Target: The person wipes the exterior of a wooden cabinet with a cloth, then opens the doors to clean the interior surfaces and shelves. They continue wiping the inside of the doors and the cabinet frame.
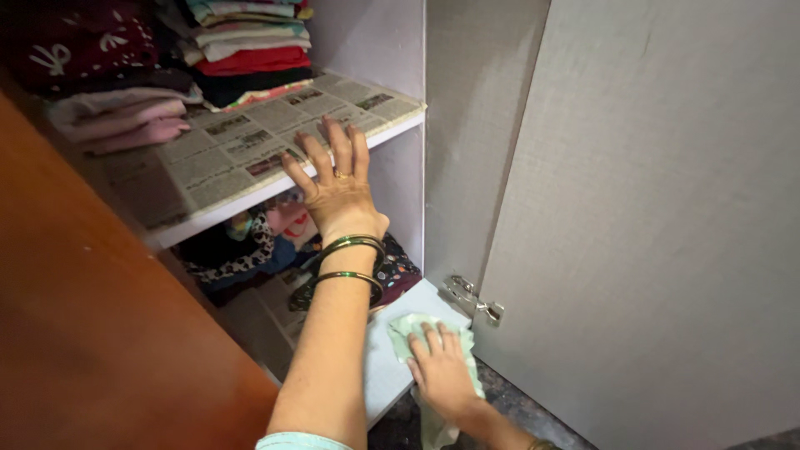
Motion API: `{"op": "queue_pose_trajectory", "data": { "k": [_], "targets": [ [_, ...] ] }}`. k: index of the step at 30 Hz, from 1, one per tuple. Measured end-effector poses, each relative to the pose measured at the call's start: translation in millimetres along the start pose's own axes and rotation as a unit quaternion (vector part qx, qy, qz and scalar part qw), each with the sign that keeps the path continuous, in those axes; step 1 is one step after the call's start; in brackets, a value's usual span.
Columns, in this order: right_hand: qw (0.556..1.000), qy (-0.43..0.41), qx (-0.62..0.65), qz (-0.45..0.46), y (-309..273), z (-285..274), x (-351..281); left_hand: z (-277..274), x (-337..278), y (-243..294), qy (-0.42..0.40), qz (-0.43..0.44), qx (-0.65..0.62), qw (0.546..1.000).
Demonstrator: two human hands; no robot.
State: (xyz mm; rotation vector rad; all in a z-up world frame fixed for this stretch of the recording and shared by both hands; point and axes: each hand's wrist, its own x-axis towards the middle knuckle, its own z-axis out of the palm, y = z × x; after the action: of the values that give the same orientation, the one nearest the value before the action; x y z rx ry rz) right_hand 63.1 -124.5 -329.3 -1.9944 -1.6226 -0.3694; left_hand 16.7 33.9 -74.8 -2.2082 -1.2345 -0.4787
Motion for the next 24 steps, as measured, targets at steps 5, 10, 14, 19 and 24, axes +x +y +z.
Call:
{"op": "queue_pose_trajectory", "data": {
  "k": [5, 10, 14, 19, 24],
  "targets": [
    [0.983, -0.174, -0.043, 0.038, 22, 13, 26, -5, -4, -2, 0.000, 0.005, 0.001, 1.000],
    [0.971, -0.017, -0.232, -0.046, 64, 56, 68, -4, -1, -2, -0.007, 0.002, 0.006, 1.000],
    [0.952, -0.083, -0.291, -0.031, 67, 64, 51, -3, -3, -4, 0.008, 0.011, -0.020, 1.000],
    [0.912, -0.134, -0.388, -0.030, 61, 29, 11, -7, -1, -3, -0.013, 0.010, -0.006, 1.000],
    [0.920, -0.199, -0.337, -0.027, 52, 33, 33, -6, -2, -3, -0.025, 0.018, 0.001, 1.000]
  ]
}}
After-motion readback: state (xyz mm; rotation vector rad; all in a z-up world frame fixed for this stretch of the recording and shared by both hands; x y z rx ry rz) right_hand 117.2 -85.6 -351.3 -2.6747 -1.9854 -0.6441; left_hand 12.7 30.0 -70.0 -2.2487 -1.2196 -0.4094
